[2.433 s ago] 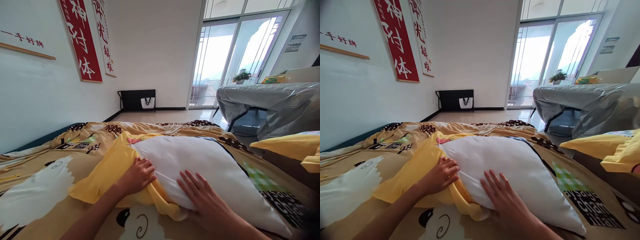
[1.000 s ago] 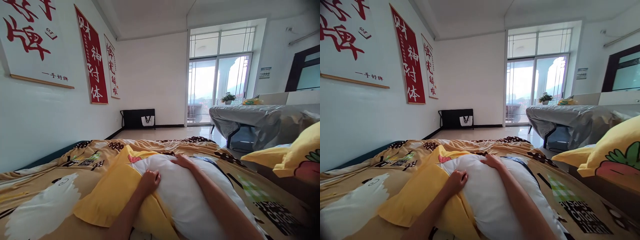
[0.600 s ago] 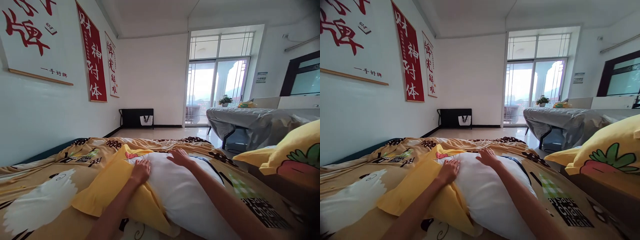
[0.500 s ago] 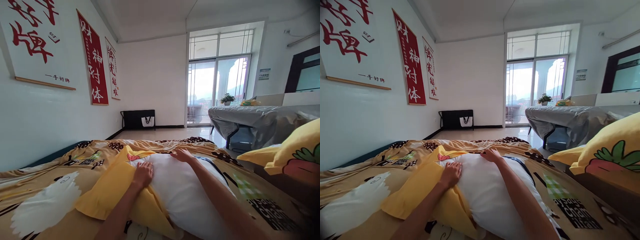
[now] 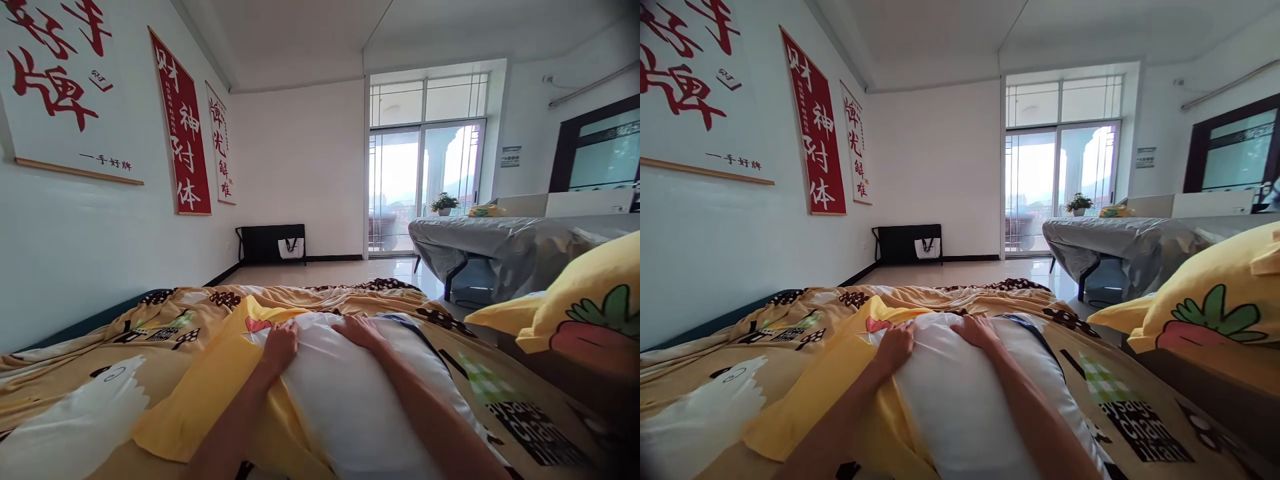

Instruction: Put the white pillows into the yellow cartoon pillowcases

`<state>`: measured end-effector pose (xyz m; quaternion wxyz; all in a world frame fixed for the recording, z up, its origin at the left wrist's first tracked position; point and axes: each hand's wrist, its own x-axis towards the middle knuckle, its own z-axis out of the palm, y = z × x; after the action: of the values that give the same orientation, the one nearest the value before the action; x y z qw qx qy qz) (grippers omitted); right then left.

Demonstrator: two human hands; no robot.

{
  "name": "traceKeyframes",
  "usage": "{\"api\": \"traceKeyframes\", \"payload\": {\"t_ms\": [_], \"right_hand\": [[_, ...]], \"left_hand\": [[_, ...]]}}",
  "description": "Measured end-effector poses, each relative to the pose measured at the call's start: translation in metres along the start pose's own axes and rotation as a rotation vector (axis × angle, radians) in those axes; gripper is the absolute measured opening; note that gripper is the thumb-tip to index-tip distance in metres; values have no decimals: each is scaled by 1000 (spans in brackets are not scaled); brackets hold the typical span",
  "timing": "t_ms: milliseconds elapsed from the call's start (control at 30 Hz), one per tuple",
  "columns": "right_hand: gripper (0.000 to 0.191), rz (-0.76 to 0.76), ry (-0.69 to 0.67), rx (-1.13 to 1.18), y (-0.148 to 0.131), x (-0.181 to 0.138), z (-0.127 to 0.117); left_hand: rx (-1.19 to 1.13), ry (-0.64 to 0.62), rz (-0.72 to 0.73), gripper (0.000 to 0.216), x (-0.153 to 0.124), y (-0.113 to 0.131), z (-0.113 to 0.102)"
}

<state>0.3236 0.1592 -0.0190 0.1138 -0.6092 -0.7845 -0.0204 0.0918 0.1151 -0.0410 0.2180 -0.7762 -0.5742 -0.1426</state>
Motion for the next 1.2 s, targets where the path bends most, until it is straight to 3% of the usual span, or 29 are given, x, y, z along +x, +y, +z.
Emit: {"api": "traceKeyframes", "payload": {"t_ms": [233,600,833,1100,1200], "right_hand": [[48,-125,333,-138,-41,-67,-32],[55,-253,483,-249,-76,-116,-42],[52,-345,546,-251,-89,-131,-40],[50,-430,507,-260,-101,-140,-37],[36,-437,498,-256,-101,-135,-35]], "left_hand": [[195,173,67,37,26,-21,-38],[359,239,196,35,36,-31,-83],[258,222,252,28,49,-2,-104],[70,85,119,15,52,41,-110],[39,43,143,16,44,60,-114]]}}
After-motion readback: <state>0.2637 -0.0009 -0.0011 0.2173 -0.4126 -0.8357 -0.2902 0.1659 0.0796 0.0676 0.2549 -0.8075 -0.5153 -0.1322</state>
